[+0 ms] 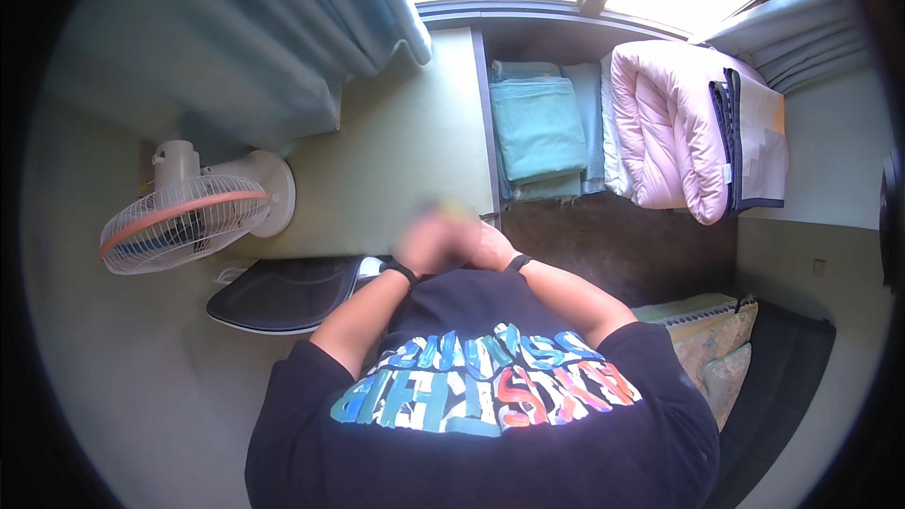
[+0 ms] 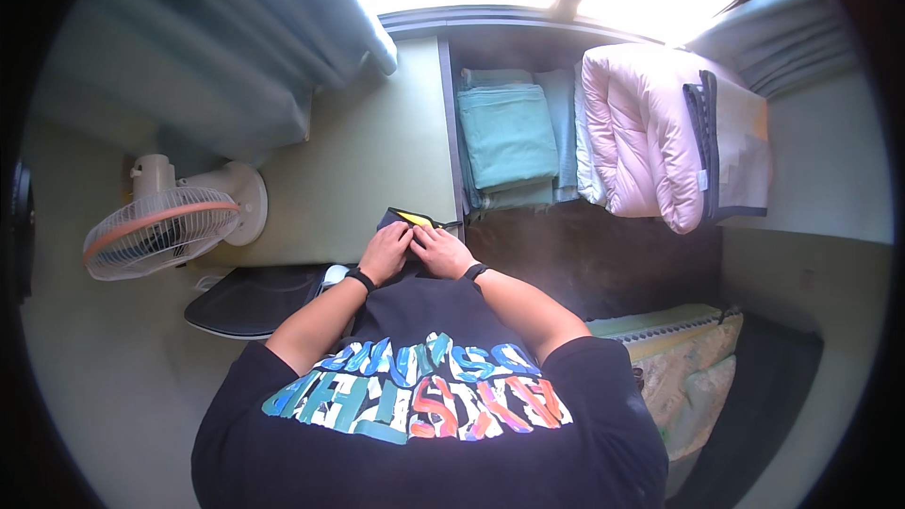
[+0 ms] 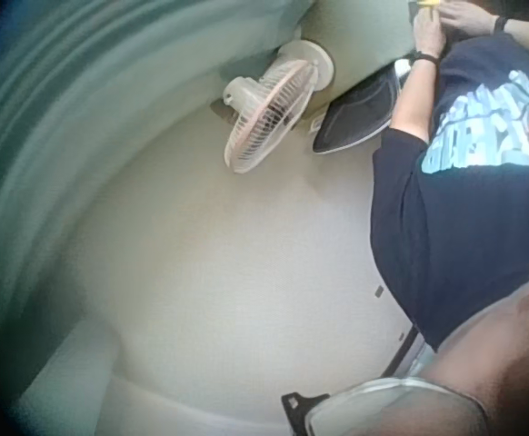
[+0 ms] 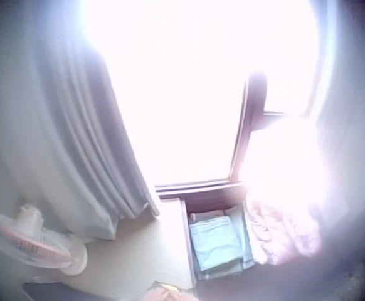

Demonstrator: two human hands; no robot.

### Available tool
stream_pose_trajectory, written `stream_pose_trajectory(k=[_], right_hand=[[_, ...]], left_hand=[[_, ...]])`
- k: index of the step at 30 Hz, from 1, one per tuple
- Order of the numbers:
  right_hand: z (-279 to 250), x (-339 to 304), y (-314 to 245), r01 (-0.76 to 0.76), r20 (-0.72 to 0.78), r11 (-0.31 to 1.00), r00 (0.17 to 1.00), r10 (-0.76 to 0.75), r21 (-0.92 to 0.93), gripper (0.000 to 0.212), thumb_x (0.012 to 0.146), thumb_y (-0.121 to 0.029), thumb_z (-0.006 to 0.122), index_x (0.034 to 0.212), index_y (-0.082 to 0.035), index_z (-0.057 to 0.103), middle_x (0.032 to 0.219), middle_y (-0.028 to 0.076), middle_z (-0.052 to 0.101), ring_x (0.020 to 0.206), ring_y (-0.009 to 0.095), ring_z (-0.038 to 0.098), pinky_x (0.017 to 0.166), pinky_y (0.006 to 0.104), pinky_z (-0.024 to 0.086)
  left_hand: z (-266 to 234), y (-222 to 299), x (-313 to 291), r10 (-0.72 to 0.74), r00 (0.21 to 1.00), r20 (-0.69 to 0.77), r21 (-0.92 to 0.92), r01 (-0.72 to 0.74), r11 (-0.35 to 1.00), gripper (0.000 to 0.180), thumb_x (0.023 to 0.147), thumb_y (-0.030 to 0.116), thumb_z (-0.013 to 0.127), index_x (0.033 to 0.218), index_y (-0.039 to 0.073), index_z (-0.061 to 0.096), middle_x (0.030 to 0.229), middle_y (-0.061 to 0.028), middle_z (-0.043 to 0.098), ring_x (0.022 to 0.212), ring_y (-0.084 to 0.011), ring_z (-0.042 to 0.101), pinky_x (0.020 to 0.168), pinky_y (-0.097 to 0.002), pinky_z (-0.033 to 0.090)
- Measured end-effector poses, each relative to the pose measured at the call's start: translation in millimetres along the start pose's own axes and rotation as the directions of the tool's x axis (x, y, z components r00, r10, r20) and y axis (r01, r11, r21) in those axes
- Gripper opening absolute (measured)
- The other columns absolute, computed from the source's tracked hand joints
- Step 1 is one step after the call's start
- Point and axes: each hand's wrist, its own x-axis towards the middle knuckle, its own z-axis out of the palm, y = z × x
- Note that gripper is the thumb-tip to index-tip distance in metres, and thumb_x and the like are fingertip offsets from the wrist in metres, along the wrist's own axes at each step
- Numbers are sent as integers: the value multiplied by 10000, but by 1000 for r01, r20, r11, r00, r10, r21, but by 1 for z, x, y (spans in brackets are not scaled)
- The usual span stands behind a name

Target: The person cleans a small electric desk fan by hand with a cloth, wiping the blades and the center of the fan grille.

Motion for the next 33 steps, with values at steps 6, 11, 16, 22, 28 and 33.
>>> stream_pose_trajectory(k=[6, 11, 16, 22, 28, 33], right_hand=[[-8, -9, -9, -138, 321, 990, 938, 131, 0, 563, 940, -302, 537, 1450, -74, 466, 1563, 185, 362, 1464, 328, 320, 1190, 450, 273], [-18, 7, -7, -157, 325, 981, 927, 187, -114, 540, 937, -241, 499, 1457, -98, 461, 1574, 177, 344, 1477, 302, 299, 1192, 449, 261], [-22, 24, 4, -243, 167, 956, 949, 269, -164, 499, 936, -190, 468, 1423, -85, 494, 1558, 196, 361, 1461, 317, 328, 1190, 455, 268], [-20, 40, 31, -227, 192, 966, 950, 247, -121, 491, 913, -173, 490, 1386, -42, 519, 1541, 189, 389, 1448, 316, 351, 1181, 466, 288], [-27, 76, 69, -258, 67, 958, 961, 268, -129, 497, 876, -135, 510, 1362, -33, 536, 1525, 186, 411, 1439, 317, 366, 1177, 471, 297], [-49, 126, 138, -352, 28, 915, 931, 364, -199, 529, 890, -107, 484, 1417, -59, 492, 1549, 163, 393, 1450, 273, 359, 1198, 451, 261]], left_hand=[[57, -48, 3, -81, 996, 44, 81, 77, 994, 774, 839, 178, 649, 1537, 100, 323, 1620, -112, 245, 1511, -318, 193, 1205, -528, 212], [52, -60, 15, -122, 992, 18, 92, 120, 988, 770, 886, 278, 657, 1555, 143, 301, 1639, -98, 203, 1517, -327, 160, 1203, -553, 186], [71, -90, 44, -78, 989, -127, 133, 95, 987, 805, 882, 271, 668, 1569, 154, 265, 1641, -105, 186, 1517, -344, 148, 1205, -559, 177], [7, -63, 64, -75, 997, 14, 100, 73, 992, 829, 880, 247, 674, 1577, 154, 235, 1639, -117, 178, 1513, -367, 144, 1209, -545, 184], [-13, -83, 101, -60, 993, -106, 145, 75, 987, 779, 877, 201, 661, 1560, 165, 288, 1626, -116, 226, 1501, -365, 193, 1206, -539, 201], [-26, -119, 181, 114, 879, -462, 402, 93, 911, 603, 900, 112, 557, 1486, 185, 435, 1578, -41, 364, 1462, -288, 317, 1192, -504, 254]])
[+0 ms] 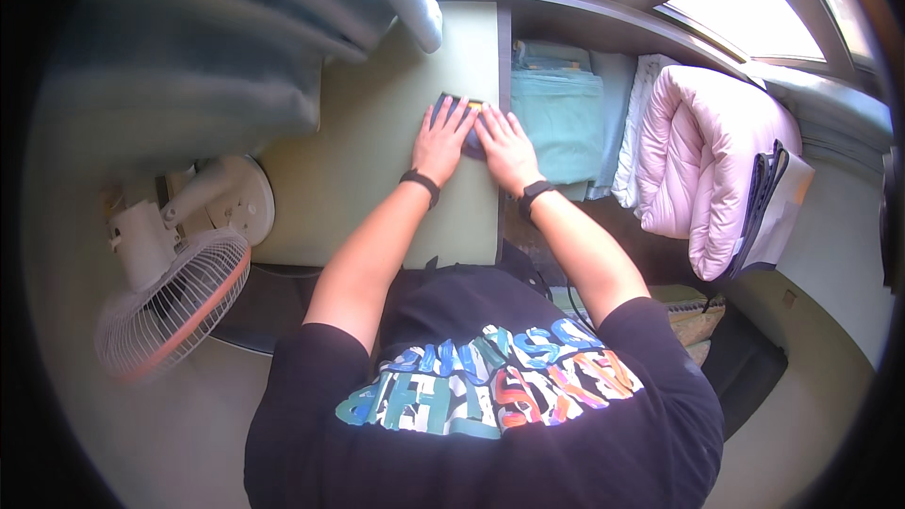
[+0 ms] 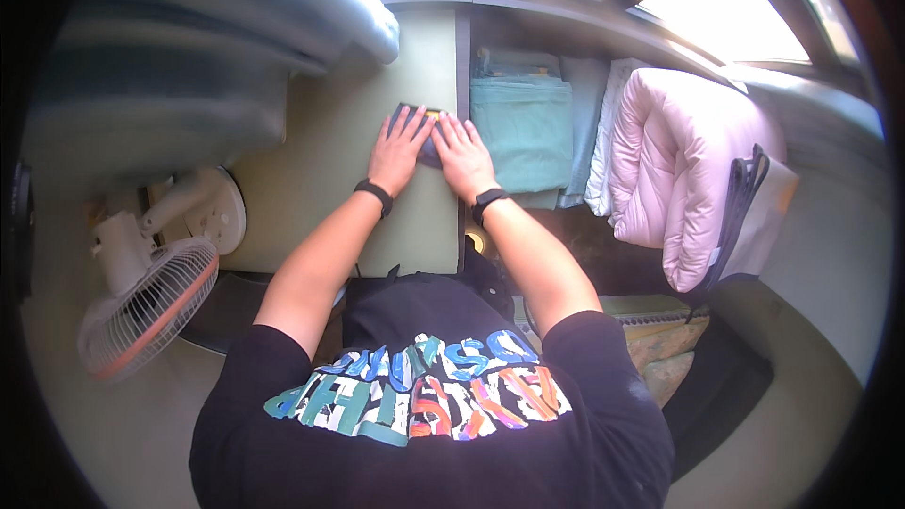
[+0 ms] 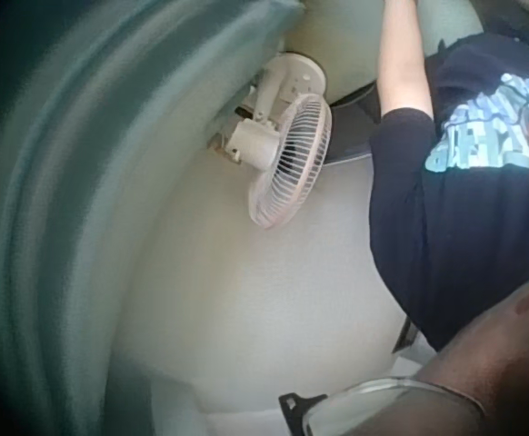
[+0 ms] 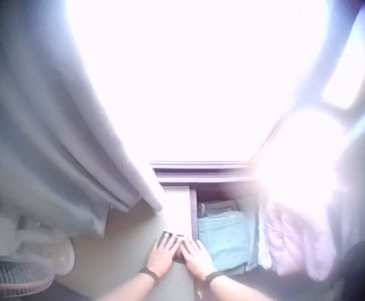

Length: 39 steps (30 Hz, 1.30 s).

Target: The person cleans a small electric desk fan by hand with a cloth, wiping the blades and the center of the fan grille.

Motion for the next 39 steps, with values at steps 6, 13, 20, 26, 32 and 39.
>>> stream_pose_trajectory(k=[6, 13, 20, 26, 32, 39], right_hand=[[-12, 92, 46, -56, -19, 995, 998, 54, -79, 500, 912, -115, 462, 1409, -99, 517, 1541, 142, 417, 1445, 254, 373, 1192, 435, 280], [-5, 208, 22, 33, -196, 999, 980, -25, 37, 460, 869, -107, 506, 1324, -114, 575, 1382, 142, 545, 1308, 288, 499, 1118, 418, 383], [25, 274, -76, 69, -129, 995, 990, -60, 67, 454, 888, -140, 487, 1328, -68, 575, 1445, 166, 495, 1374, 288, 437, 1136, 405, 358], [31, 213, -98, 152, 23, 986, 988, -154, 70, 497, 893, -136, 488, 1382, -68, 536, 1485, 172, 455, 1410, 296, 395, 1168, 419, 320], [33, 127, -121, 220, 116, 972, 967, -228, 77, 505, 927, -161, 470, 1418, -49, 496, 1528, 173, 414, 1428, 303, 375, 1174, 417, 307], [35, 25, -142, 240, 226, 966, 940, -256, 96, 541, 921, -171, 470, 1445, -37, 465, 1537, 175, 403, 1435, 304, 368, 1180, 419, 301]], left_hand=[[-4, -39, 94, -14, 989, -146, 57, 23, 998, 497, 935, 139, 490, 1428, 192, 509, 1517, -43, 451, 1393, -272, 422, 1142, -504, 333], [-11, -144, 123, -179, 969, -170, -263, 130, 956, 416, 957, 164, 466, 1364, 172, 551, 1366, -75, 577, 1233, -281, 548, 1011, -421, 452], [-30, -229, 67, -264, 942, -206, -72, 254, 964, 447, 952, 116, 467, 1391, 174, 523, 1304, -146, 580, 1184, -337, 549, 946, -439, 483], [-16, -184, 2, -294, 940, -171, 2, 299, 954, 466, 866, 98, 540, 1328, 42, 511, 1292, -190, 545, 1194, -362, 526, 1023, -469, 424], [-5, -117, -72, -396, 918, -27, 26, 396, 918, 577, 913, 162, 511, 1463, 26, 401, 1552, -196, 355, 1400, -364, 389, 1169, -499, 296], [6, -52, -153, -372, 916, 152, -16, 379, 925, 635, 892, 164, 537, 1489, 22, 372, 1577, -217, 311, 1440, -366, 342, 1179, -504, 279]])
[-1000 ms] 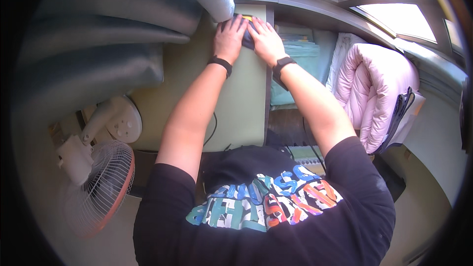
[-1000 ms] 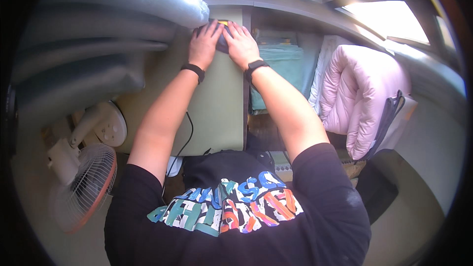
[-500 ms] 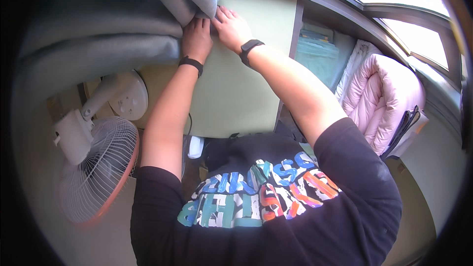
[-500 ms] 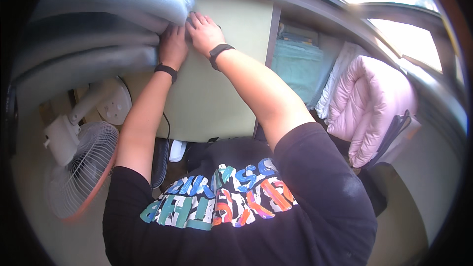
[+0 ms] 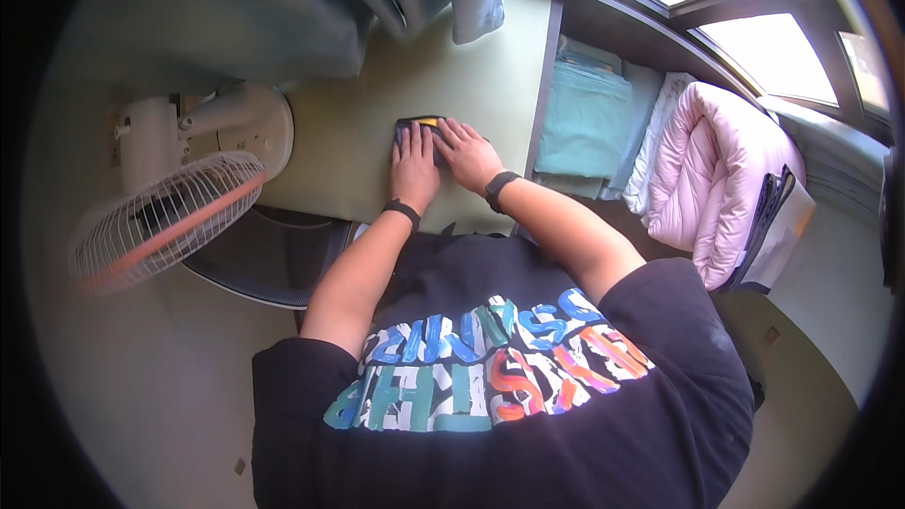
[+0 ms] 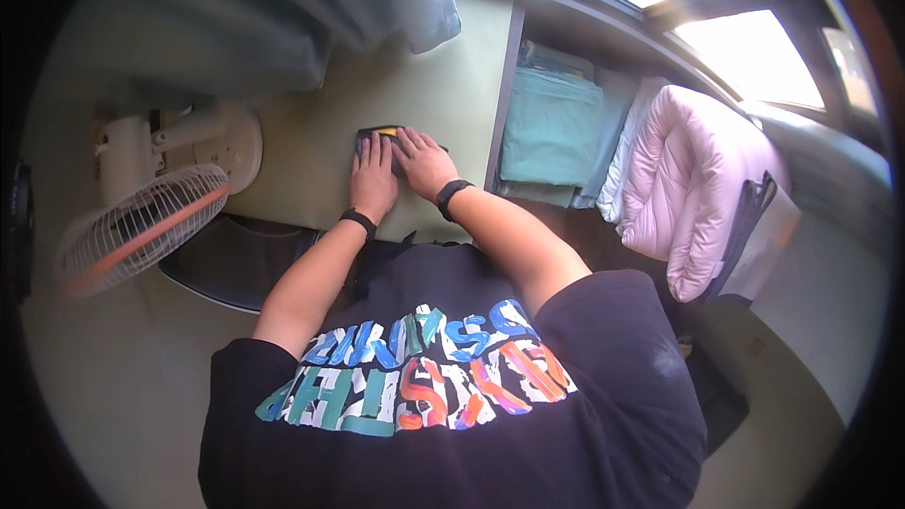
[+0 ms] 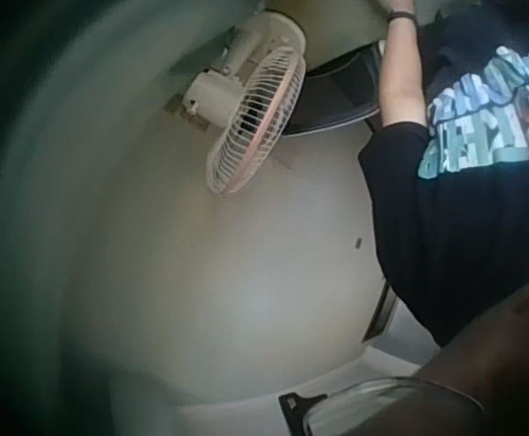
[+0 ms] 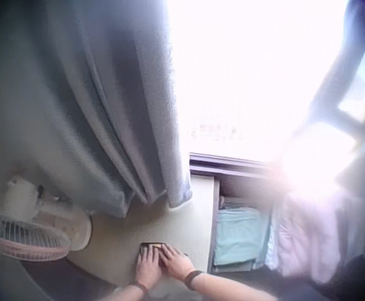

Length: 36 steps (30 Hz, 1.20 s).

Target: The person cleans a small electric desk fan by hand with a cloth, wiping the blades and the center of the fan grille.

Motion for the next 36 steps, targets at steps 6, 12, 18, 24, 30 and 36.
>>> stream_pose_trajectory(k=[6, 12, 18, 24, 30, 36], right_hand=[[11, -63, -26, 6, 14, 1000, 1000, -6, 9, 540, 903, -154, 495, 1428, -26, 475, 1530, 183, 412, 1442, 307, 362, 1180, 434, 305], [19, -106, -30, -110, -69, 994, 991, 112, 29, 489, 922, -169, 496, 1400, -63, 514, 1525, 139, 428, 1436, 290, 367, 1183, 463, 285], [30, -136, -35, -69, -176, 987, 984, 43, -145, 560, 922, -215, 475, 1436, 6, 451, 1537, 218, 381, 1464, 328, 317, 1198, 466, 244], [54, -141, -35, -152, -174, 988, 973, 153, 22, 643, 957, -332, 493, 1487, 12, 375, 1580, 218, 305, 1488, 332, 260, 1207, 461, 216], [67, -128, -28, -216, -125, 976, 969, 215, 2, 733, 961, -491, 498, 1533, -66, 326, 1617, 138, 262, 1517, 305, 176, 1221, 478, 160], [66, -126, -21, -233, -68, 971, 969, 236, 48, 741, 969, -508, 480, 1554, -95, 289, 1629, 128, 236, 1528, 302, 137, 1223, 512, 124]], left_hand=[[-3, 19, -54, 87, 990, 109, 38, -91, 995, 706, 851, 159, 599, 1495, 3, 357, 1578, -210, 314, 1445, -361, 337, 1180, -480, 282], [-3, 35, -65, 219, 970, 103, 34, -223, 974, 681, 816, 150, 657, 1446, 18, 433, 1521, -208, 399, 1373, -356, 433, 1130, -487, 353], [14, 61, -68, 192, 981, 27, 139, -194, 971, 628, 843, 189, 658, 1418, 29, 463, 1495, -192, 428, 1346, -377, 452, 1115, -513, 359], [32, 61, -78, 188, 976, 113, -2, -189, 982, 745, 917, 262, 615, 1549, 73, 268, 1647, -184, 125, 1497, -406, 187, 1185, -567, 214], [42, 56, -65, 149, 961, 232, -12, -150, 989, 828, 937, 323, 617, 1584, 105, 150, 1661, -157, 14, 1522, -411, 31, 1190, -602, 163], [57, 44, -55, 215, 956, 202, -35, -212, 977, 884, 905, 360, 654, 1588, 125, 144, 1661, -150, 15, 1521, -415, 26, 1192, -607, 154]])
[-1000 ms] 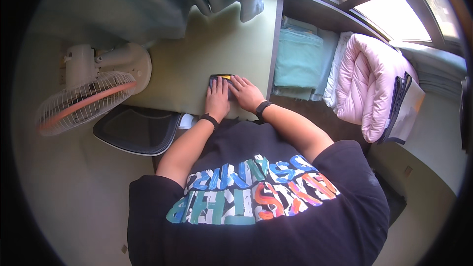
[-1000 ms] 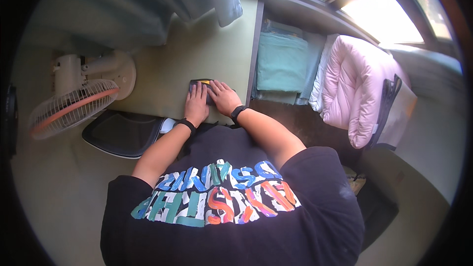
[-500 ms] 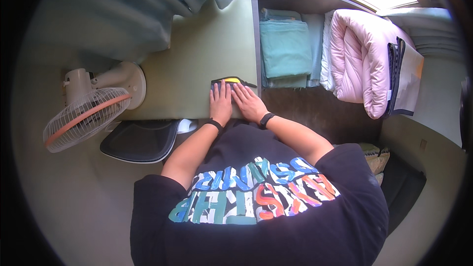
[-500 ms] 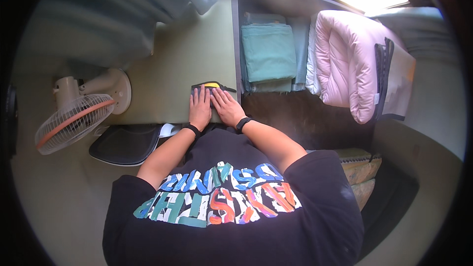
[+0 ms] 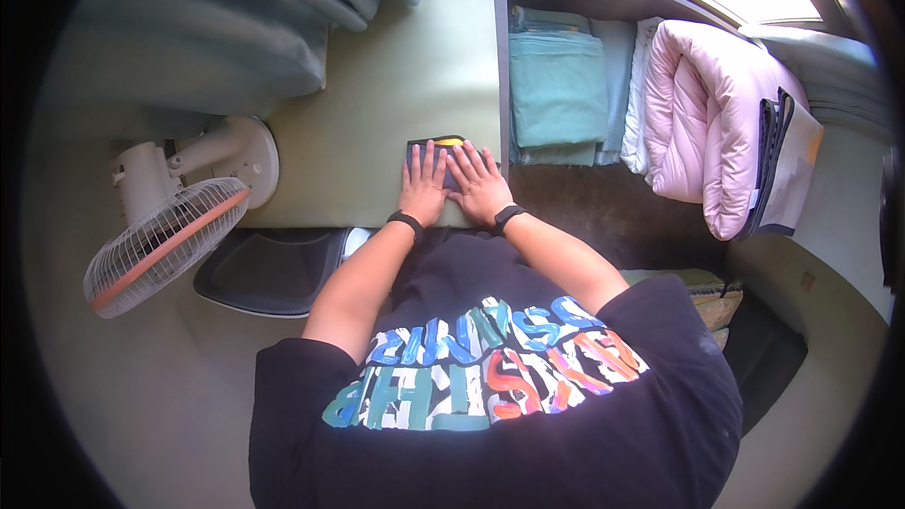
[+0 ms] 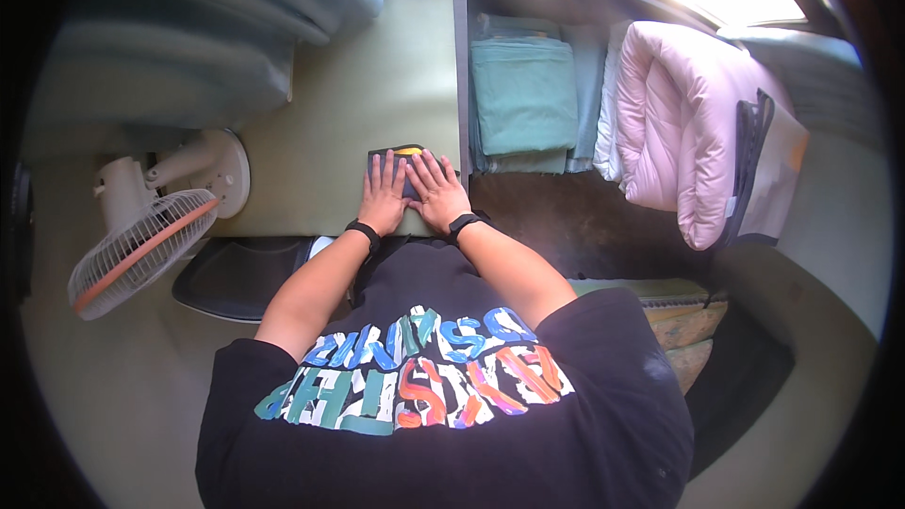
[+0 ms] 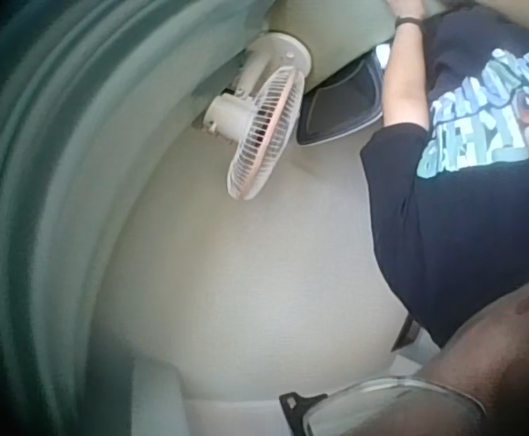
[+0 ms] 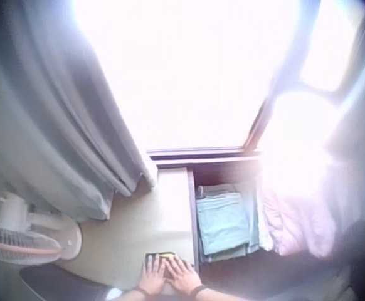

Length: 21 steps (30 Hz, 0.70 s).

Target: The person cleans a small electric desk fan by hand with a cloth, wiping the blades and the center of the fan grille.

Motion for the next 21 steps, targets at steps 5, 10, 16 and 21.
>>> stream_pose_trajectory(k=[5, 10, 16, 21], right_hand=[[-18, 38, 13, -1, 23, 997, 1000, 3, -80, 728, 965, -568, 440, 1552, -156, 315, 1628, 65, 259, 1529, 254, 141, 1214, 563, 85], [-38, 99, 38, 59, -6, 996, 998, -59, -62, 719, 947, -556, 490, 1546, -187, 338, 1622, 73, 277, 1522, 276, 167, 1204, 583, 119], [-40, 113, 37, 74, 237, 985, 971, -35, -158, 750, 949, -648, 387, 1573, -249, 274, 1655, 30, 185, 1537, 281, 82, 1218, 578, 67], [-41, 118, 43, 85, 244, 987, 968, -49, -138, 741, 980, -609, 377, 1579, -191, 251, 1653, 74, 186, 1539, 312, 46, 1211, 587, 46]], left_hand=[[-8, -14, 26, -11, 989, -145, -7, 10, 1000, 877, 877, 342, 679, 1577, 119, 199, 1654, -158, 75, 1510, -436, 79, 1182, -613, 172], [-36, -34, 68, -101, 988, -119, -117, 87, 989, 860, 901, 346, 657, 1581, 112, 186, 1656, -166, 50, 1507, -445, 67, 1180, -628, 142], [-38, -34, 73, -180, 982, 56, -156, 187, 970, 863, 941, 408, 599, 1588, 90, 125, 1659, -168, -41, 1508, -461, -18, 1165, -672, 72], [-44, -39, 83, -162, 978, 128, -134, 179, 975, 860, 949, 440, 576, 1597, 126, 106, 1662, -152, -70, 1511, -445, -66, 1175, -656, 25]])
